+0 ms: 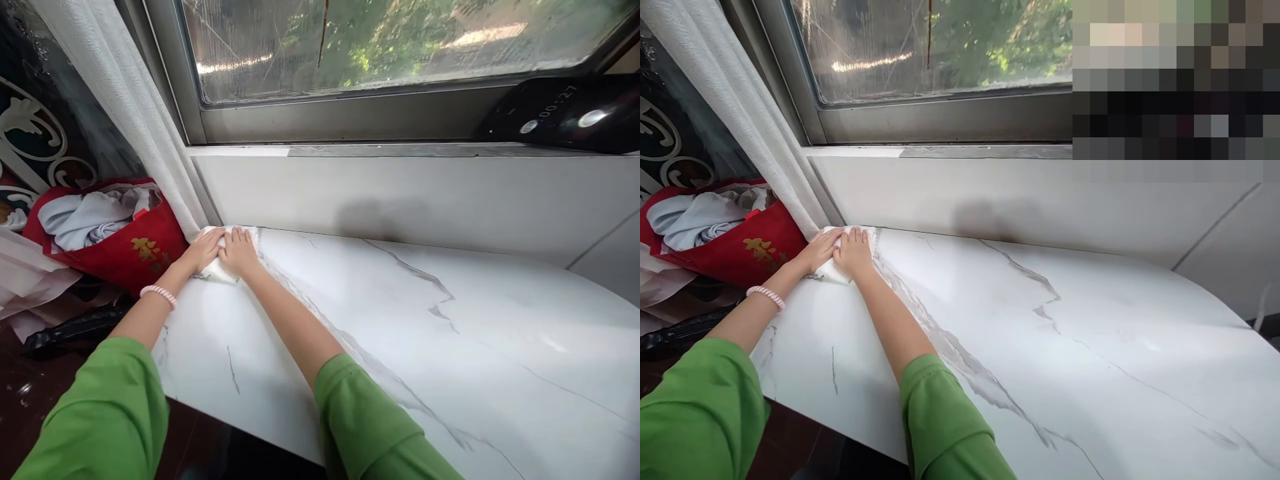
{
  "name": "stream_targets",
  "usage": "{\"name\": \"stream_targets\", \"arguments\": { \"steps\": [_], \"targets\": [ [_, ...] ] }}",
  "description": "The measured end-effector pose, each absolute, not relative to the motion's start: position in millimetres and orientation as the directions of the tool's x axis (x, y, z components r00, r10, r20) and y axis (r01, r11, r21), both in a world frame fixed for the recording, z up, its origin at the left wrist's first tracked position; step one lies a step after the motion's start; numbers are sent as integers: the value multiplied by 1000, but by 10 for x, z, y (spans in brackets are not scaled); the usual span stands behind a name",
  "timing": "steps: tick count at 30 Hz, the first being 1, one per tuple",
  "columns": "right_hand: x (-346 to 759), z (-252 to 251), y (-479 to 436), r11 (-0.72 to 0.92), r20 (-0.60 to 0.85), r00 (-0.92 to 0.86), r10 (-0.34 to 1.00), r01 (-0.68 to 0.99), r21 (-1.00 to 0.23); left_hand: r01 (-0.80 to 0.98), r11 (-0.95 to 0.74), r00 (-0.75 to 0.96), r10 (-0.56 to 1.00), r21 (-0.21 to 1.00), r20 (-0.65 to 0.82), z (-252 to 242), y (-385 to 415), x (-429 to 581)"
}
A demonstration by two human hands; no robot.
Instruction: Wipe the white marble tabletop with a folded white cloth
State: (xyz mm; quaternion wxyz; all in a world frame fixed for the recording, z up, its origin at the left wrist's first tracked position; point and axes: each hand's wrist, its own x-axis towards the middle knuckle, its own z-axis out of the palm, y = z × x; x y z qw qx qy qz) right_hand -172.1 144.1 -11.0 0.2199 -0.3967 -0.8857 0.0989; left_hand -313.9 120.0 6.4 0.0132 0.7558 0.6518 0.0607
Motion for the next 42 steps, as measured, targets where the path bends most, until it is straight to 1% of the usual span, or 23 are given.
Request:
{"name": "stream_targets", "arguments": {
  "steps": [5,13,16,20,23,25,27,29,32,36,40,42],
  "targets": [
    [-1559,-128,1736,624,297,-549,782,692,-363,982,-167,159,984,89,83,39,1551,-2964],
    [-1408,-151,1544,649,301,-575,761,673,-354,988,-150,145,982,36,118,12,1252,-2808],
    [-1185,-158,1247,671,328,-586,741,665,-328,982,-187,185,975,-1,126,-4,957,-2625],
    [-729,-175,618,707,358,-612,705,647,-285,963,-264,270,946,-55,180,-53,287,-2228],
    [-347,-195,110,786,376,-692,616,572,-235,959,-269,282,922,-86,266,-96,-317,-1871],
    [-118,-200,-168,832,398,-732,553,515,-207,954,-282,300,906,-102,298,-109,-657,-1657],
    [61,-193,-365,851,408,-749,522,485,-200,943,-312,332,890,-114,312,-104,-884,-1496],
    [178,-176,-473,852,399,-754,522,479,-211,935,-333,354,883,-120,308,-86,-984,-1399],
    [242,-145,-479,840,368,-755,542,488,-237,930,-349,368,887,-119,279,-63,-937,-1355],
    [205,-131,-209,821,356,-740,571,511,-254,938,-335,347,900,-90,265,-90,-629,-1359],
    [146,-162,394,807,344,-730,591,532,-257,965,-256,263,930,-59,256,-125,-18,-1326],
    [134,-181,774,780,321,-710,626,575,-249,969,-242,245,941,-40,235,-109,396,-1294]
  ]
}}
